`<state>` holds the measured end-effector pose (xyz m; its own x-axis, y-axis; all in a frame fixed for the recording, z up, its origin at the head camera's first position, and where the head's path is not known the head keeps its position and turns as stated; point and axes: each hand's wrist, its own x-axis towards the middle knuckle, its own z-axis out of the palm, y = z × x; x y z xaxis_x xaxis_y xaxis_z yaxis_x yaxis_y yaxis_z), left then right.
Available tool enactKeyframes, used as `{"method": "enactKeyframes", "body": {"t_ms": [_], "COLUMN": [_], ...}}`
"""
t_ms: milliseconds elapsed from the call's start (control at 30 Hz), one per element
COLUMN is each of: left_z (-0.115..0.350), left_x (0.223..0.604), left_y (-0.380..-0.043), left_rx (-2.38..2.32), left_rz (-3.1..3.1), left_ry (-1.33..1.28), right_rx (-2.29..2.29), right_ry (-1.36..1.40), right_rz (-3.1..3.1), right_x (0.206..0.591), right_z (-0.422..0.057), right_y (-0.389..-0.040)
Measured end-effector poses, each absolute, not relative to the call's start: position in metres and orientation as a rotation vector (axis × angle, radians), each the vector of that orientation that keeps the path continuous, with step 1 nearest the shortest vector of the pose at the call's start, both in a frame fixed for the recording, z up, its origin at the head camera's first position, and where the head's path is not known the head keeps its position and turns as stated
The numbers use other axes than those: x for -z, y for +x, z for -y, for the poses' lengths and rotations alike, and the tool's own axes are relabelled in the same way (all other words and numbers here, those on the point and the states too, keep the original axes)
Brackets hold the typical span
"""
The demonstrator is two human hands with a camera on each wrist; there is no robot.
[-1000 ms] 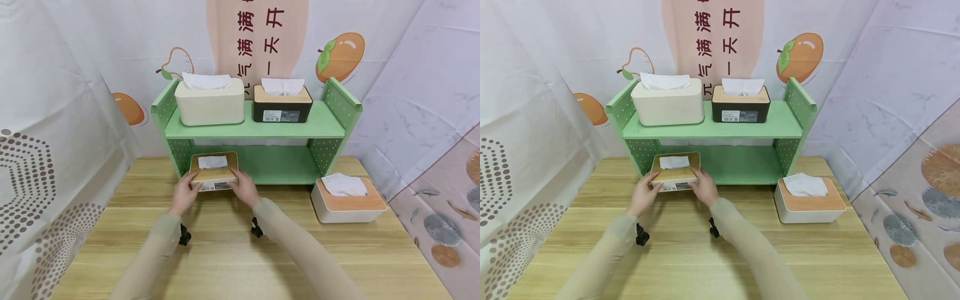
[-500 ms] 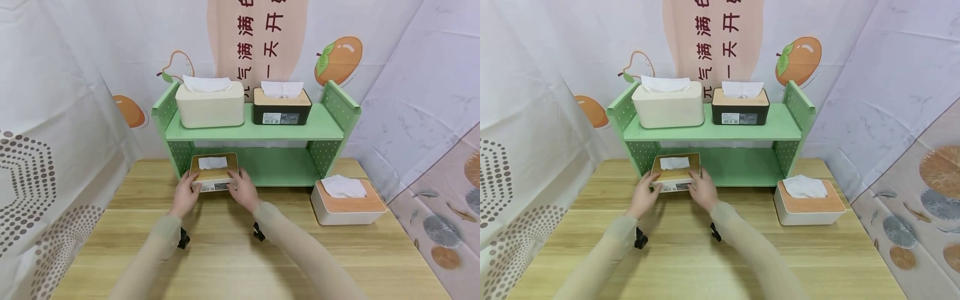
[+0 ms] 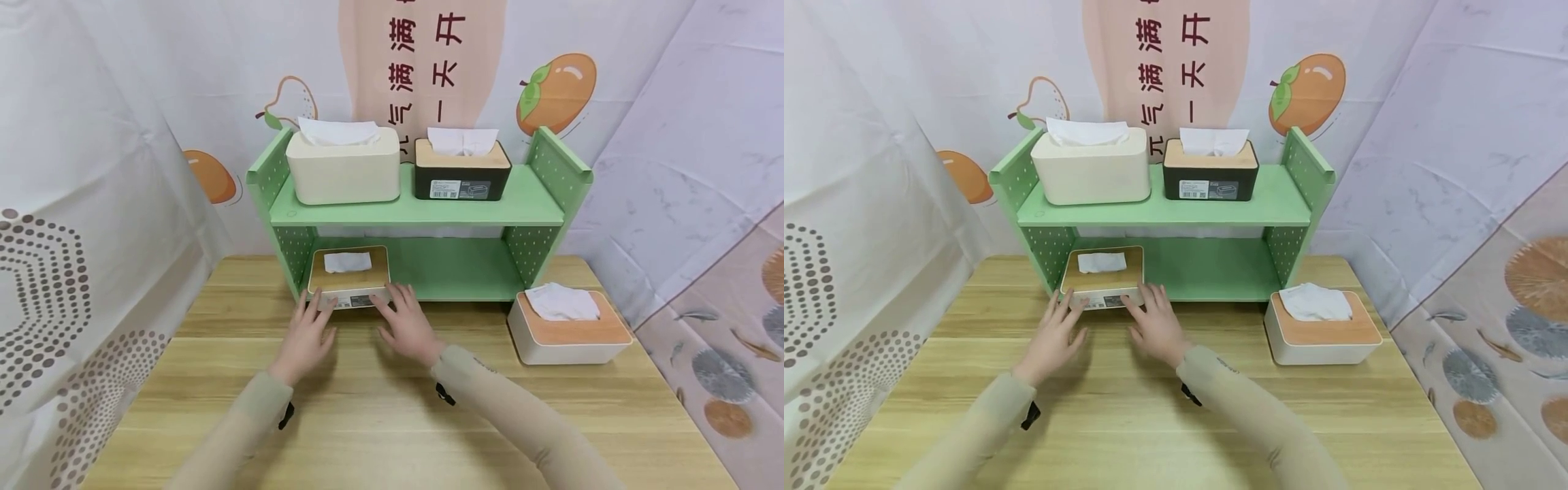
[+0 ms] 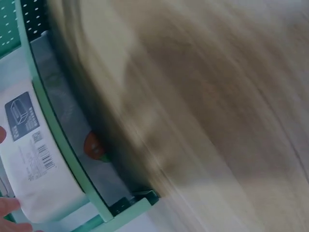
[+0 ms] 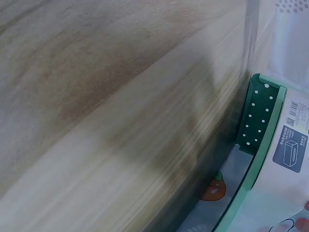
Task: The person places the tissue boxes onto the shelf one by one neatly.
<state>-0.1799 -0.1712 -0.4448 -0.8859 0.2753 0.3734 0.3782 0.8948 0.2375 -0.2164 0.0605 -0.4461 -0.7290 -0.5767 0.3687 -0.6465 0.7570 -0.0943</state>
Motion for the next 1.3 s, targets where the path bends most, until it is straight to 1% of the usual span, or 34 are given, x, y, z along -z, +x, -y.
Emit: {"method": "enactKeyframes", "body": {"t_ms": [267,600,933,1300], "left_z": [0.171,0.168,0.165,0.164], "left_x": [0.449,0.442,0.442,0.439], "left_y": [-0.181,-0.201,-0.222,-0.232], "left_rx": [0.360,0.303,0.230,0.220], "left_rz": [2.805,2.920,3.014,3.041], "left_ry": [-0.456,-0.346,-0.265,-0.230], "right_rx": [-0.264,-0.174,-0.093,-0.101], "right_ry": [0.900,0.821,0.755,0.728], "right_rz": [2.759,2.869,2.956,3.016], "right_x": [0.448,0.438,0.436,0.434], "right_z": [-0.060,-0.048,-0.041,-0.038], "right_y": [-0.215,-0.229,-0.244,-0.255]}}
